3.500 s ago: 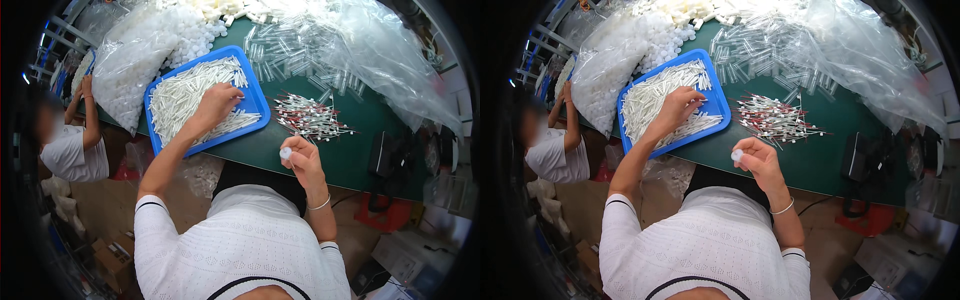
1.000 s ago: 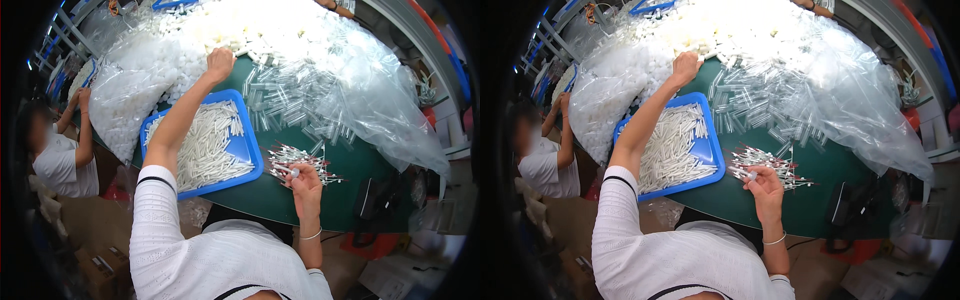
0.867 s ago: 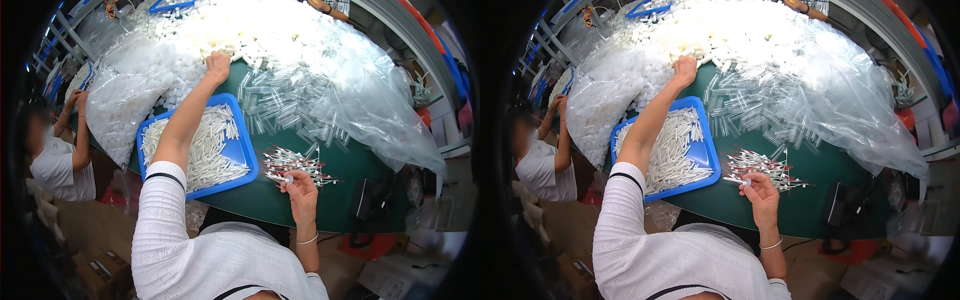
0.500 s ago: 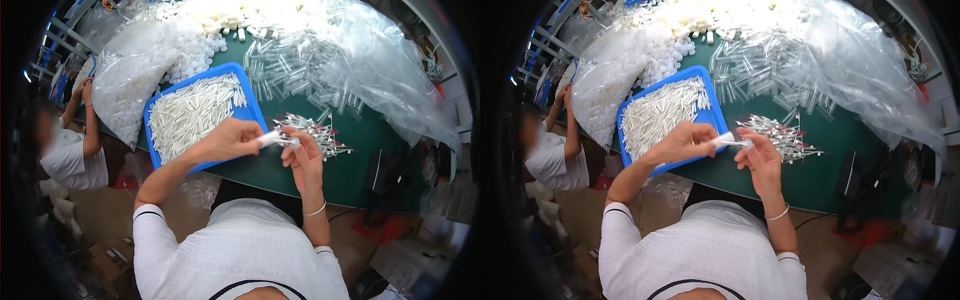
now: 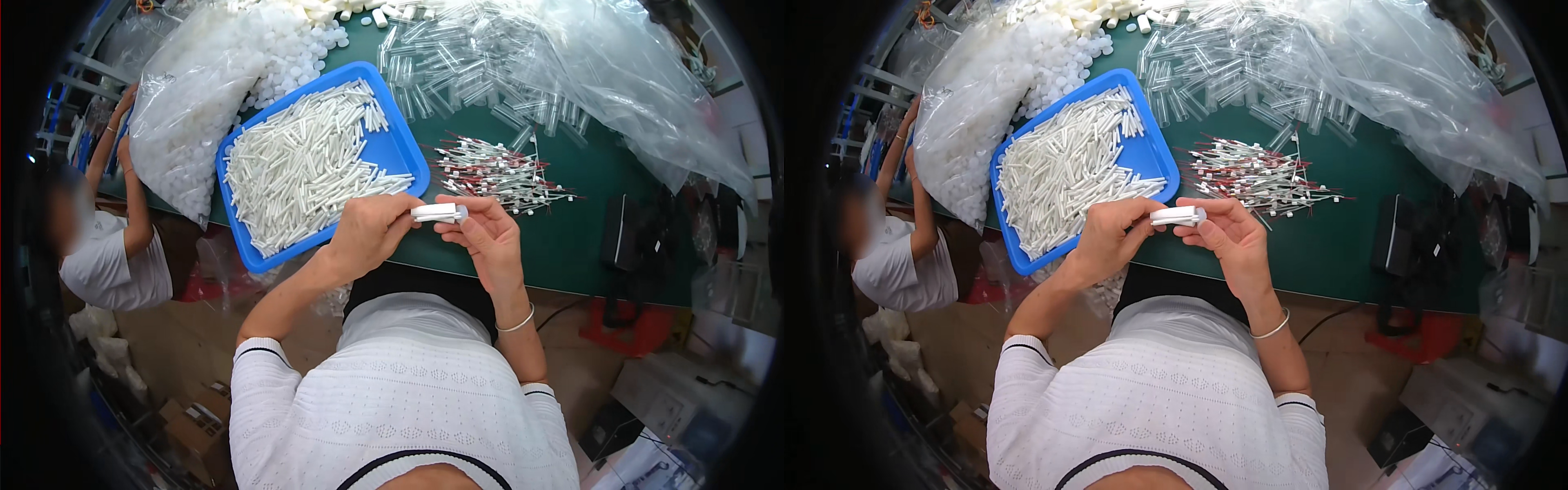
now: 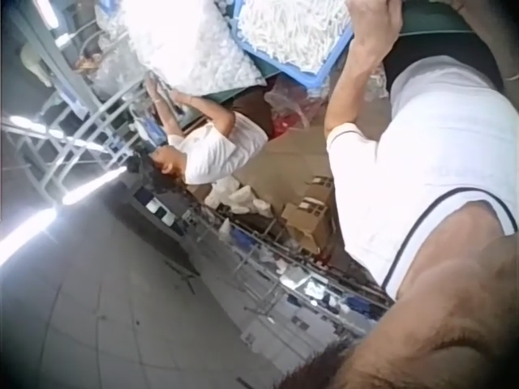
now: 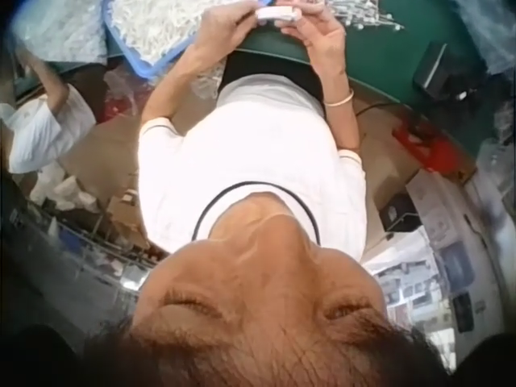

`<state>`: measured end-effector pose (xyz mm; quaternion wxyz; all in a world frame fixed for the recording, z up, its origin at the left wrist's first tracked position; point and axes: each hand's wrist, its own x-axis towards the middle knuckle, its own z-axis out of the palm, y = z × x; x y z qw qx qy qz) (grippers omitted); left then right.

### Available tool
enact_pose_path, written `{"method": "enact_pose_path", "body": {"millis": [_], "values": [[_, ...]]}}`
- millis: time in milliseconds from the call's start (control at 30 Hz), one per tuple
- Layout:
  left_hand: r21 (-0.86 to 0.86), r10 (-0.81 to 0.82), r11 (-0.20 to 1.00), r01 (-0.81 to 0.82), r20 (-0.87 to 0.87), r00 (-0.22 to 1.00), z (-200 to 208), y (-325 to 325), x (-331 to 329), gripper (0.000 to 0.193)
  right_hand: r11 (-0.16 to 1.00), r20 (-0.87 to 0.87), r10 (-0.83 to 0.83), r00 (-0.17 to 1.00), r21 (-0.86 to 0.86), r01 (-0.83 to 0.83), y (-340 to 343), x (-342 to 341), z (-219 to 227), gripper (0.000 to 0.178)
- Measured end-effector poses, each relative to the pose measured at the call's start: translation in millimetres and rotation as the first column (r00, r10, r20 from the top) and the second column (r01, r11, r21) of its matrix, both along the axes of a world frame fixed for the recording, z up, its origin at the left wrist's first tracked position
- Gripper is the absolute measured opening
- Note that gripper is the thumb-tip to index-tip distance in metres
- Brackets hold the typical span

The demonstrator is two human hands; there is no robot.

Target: The person assembles small white electronic components by hand, inserting electronic pins and white stems into plastic housings.

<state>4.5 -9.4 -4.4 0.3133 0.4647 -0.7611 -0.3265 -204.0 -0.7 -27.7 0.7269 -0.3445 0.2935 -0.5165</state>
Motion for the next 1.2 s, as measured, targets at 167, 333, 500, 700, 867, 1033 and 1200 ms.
{"method": "enact_pose_path", "body": {"millis": [167, 333, 500, 700, 867, 1033, 1200], "values": [[0.128, 0.076, 0.990, -0.053, -0.182, 0.980, 10.0, 9.8, -5.3, 0.023, 0.991, -0.202, -0.064, 0.977, -0.125, 0.039, 5.7, 4.1, -1.4, 0.024], [0.321, 0.142, 0.945, -0.067, -0.216, 0.966, 7.9, 5.7, -4.0, 0.023, 0.937, -0.480, -0.198, 0.855, -0.349, 0.021, 3.8, 6.6, 0.3, 0.027], [0.362, -0.017, 0.926, 0.105, -0.238, 0.971, 15.2, -32.5, -5.8, 0.018, 0.632, -0.601, -0.598, 0.530, -0.761, -0.149, -8.0, 0.1, 11.3, 0.028], [-0.562, 0.060, 0.800, 0.210, 0.423, 0.904, -26.8, -156.3, -16.6, 0.022, 0.740, -0.620, -0.535, 0.575, -0.672, -0.036, 1.4, -11.9, 9.2, 0.027], [-0.648, 0.101, 0.679, 0.346, 0.549, 0.830, -24.3, -165.6, -22.8, 0.019, 0.792, -0.633, -0.521, 0.573, -0.608, 0.048, 9.9, -23.9, 18.8, 0.028], [-0.049, -0.201, 0.979, 0.197, -0.127, 0.971, 9.5, -61.6, -29.9, 0.025, 0.791, -0.598, -0.539, 0.594, -0.602, 0.112, 6.4, -38.6, 29.6, 0.026], [0.434, -0.183, 0.758, 0.486, -0.574, 0.798, 4.6, -15.3, -27.5, 0.033, 0.809, -0.613, -0.439, 0.657, -0.588, -0.007, 7.6, -32.7, 22.4, 0.025]]}}
